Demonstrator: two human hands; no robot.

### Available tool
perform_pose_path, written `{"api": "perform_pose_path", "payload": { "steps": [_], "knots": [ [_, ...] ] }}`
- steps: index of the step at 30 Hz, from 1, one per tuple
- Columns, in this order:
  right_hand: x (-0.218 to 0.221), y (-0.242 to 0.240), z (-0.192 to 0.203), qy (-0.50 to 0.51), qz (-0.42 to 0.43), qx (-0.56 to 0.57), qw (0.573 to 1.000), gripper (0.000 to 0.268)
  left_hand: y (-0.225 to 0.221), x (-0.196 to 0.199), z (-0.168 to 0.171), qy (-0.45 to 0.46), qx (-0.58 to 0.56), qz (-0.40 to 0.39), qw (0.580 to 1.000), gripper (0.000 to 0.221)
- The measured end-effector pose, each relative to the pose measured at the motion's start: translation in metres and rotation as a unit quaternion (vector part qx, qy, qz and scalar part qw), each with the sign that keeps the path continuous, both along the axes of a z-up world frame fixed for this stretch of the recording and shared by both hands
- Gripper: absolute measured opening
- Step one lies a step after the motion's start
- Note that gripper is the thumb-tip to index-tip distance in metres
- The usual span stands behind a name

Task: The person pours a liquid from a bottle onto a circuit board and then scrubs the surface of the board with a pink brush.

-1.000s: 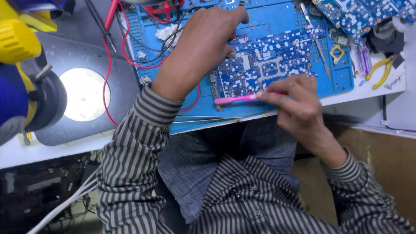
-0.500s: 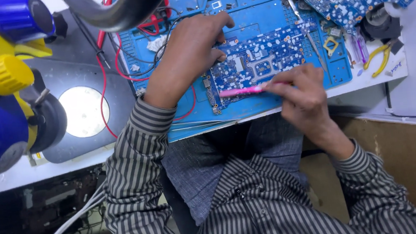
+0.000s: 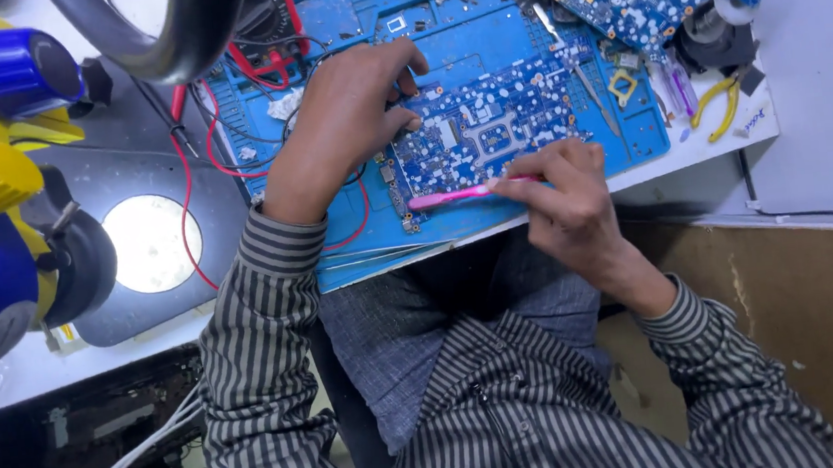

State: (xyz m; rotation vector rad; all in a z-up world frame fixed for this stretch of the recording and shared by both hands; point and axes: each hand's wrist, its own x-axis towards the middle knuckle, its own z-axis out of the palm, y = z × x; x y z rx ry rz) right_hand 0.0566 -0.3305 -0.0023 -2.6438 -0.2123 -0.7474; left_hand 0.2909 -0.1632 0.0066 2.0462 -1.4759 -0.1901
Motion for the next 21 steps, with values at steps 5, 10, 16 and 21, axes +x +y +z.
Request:
{"api": "perform_pose_path", "payload": {
  "steps": [5, 10, 16, 21],
  "knots": [
    [-0.001, 0.012, 0.000, 0.000, -0.016, -0.002, 1.000, 0.035, 0.000, -0.002, 0.000, 0.005, 0.021, 0.007, 1.000, 0.046],
    [-0.002, -0.015, -0.004, -0.006, -0.021, 0.005, 1.000, 0.049, 0.002, -0.002, 0.004, 0.032, 0.022, 0.009, 0.999, 0.039],
    [0.005, 0.013, 0.005, -0.004, 0.024, -0.004, 1.000, 0.024, 0.003, 0.000, 0.006, 0.027, 0.018, 0.007, 0.999, 0.039],
    [0.007, 0.008, -0.001, -0.013, 0.006, -0.013, 1.000, 0.038, 0.002, 0.002, 0.003, 0.019, 0.020, 0.016, 0.999, 0.043]
  ]
}}
